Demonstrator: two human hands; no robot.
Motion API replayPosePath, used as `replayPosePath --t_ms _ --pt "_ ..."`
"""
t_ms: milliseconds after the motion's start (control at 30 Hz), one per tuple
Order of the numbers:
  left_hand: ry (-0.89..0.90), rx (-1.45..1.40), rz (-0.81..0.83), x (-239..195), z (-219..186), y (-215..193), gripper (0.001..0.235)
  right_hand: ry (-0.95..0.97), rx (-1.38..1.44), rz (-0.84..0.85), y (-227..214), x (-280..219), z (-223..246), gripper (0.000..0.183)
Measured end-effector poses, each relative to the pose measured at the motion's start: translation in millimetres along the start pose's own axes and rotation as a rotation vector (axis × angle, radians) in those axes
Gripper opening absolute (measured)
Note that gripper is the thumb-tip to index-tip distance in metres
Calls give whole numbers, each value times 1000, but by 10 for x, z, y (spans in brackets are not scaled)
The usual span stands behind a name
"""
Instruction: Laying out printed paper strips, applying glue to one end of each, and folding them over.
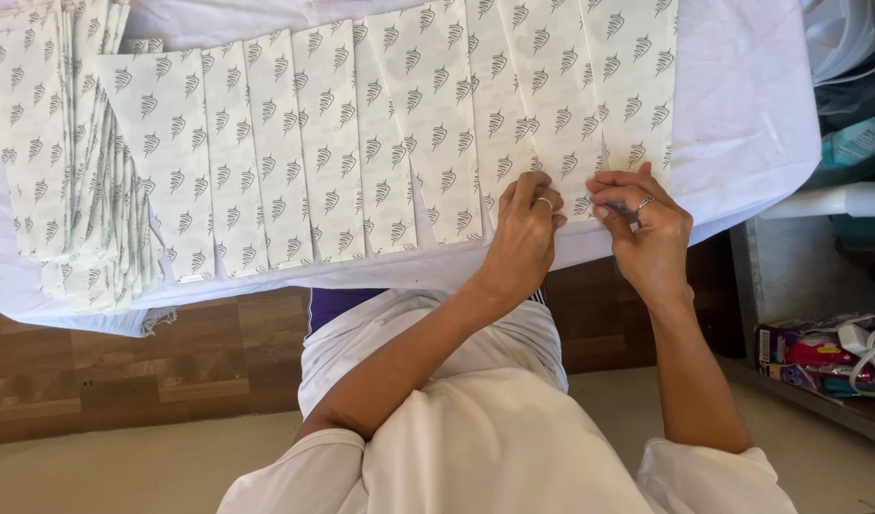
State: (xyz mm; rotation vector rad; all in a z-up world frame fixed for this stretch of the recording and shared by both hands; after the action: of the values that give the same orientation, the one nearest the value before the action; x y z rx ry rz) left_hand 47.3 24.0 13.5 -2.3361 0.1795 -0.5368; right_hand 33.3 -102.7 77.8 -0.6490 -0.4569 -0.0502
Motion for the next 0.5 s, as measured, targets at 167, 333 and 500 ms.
replayPosePath --t_ms 167,333,500 --pt "4 32 19 -28 -36 -21 5 -20 -55 -26 37 -30 51 11" --pt "18 33 19 -96 -50 -49 12 -47 -72 -72 70 -85 -69 13" --pt "131 -188 -64 -224 -70 -261 23 -119 -108 -104 29 -94 137 19"
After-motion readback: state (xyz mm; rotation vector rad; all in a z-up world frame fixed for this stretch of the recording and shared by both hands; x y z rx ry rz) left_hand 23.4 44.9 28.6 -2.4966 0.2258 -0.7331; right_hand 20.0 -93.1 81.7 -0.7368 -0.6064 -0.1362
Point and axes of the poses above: each hand's wrist, its own x-axis towards the middle knuckle, its own y-axis out of the palm, z = x × y, the point moved 7 cm from there along x, towards the middle knuckle, and after that the axes turned 4 degrees about -y, right-handed, at the moved point
